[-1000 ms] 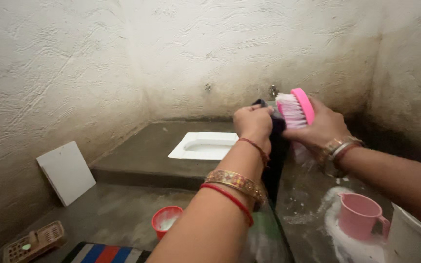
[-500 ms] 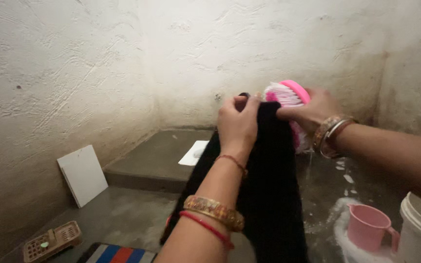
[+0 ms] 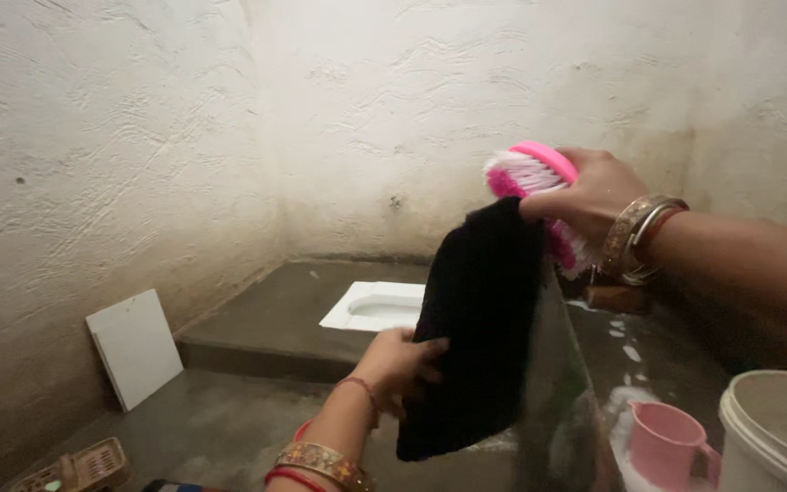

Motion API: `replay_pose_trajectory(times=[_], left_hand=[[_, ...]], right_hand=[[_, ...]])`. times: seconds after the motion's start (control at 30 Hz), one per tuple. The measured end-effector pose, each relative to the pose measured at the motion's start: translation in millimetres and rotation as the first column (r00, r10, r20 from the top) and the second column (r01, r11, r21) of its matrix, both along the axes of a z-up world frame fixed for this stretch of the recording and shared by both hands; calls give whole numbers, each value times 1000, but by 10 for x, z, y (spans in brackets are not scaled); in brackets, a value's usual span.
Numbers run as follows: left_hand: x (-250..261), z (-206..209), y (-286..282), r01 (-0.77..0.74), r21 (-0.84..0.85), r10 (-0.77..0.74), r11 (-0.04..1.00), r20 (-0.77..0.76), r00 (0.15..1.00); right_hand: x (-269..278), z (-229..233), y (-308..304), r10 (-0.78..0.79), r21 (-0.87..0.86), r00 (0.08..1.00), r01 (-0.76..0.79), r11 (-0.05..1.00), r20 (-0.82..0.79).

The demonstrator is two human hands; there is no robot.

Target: The person scrubs a floor mat with a brush, flips the mat over, and scrubs the other side with the brush.

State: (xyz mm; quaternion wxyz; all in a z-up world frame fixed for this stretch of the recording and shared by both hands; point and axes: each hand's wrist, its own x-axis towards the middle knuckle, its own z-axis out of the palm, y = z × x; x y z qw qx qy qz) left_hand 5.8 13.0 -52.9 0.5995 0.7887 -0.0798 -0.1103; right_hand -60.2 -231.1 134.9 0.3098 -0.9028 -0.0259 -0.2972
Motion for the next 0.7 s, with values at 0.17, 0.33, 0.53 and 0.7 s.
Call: replay_pose_trajectory(times=[0.17, 0.33, 0.53, 0.7], left_hand=[[45, -160, 56, 148, 36, -126, 988, -344, 930], [118, -93, 56, -150, -23, 147, 988, -111, 983], [-88, 235, 98, -399, -190, 418, 897, 70, 906], [-243, 397, 127, -480, -302, 527, 824, 94, 845]], right_hand=[[-82, -83, -160, 84, -29, 993, -82, 996, 88], [-91, -194, -267, 38, 55, 999, -38, 998, 7], [-92, -395, -272, -12, 132, 999, 18, 991, -45], [-92, -617, -220, 100, 246, 995, -91, 965, -25]])
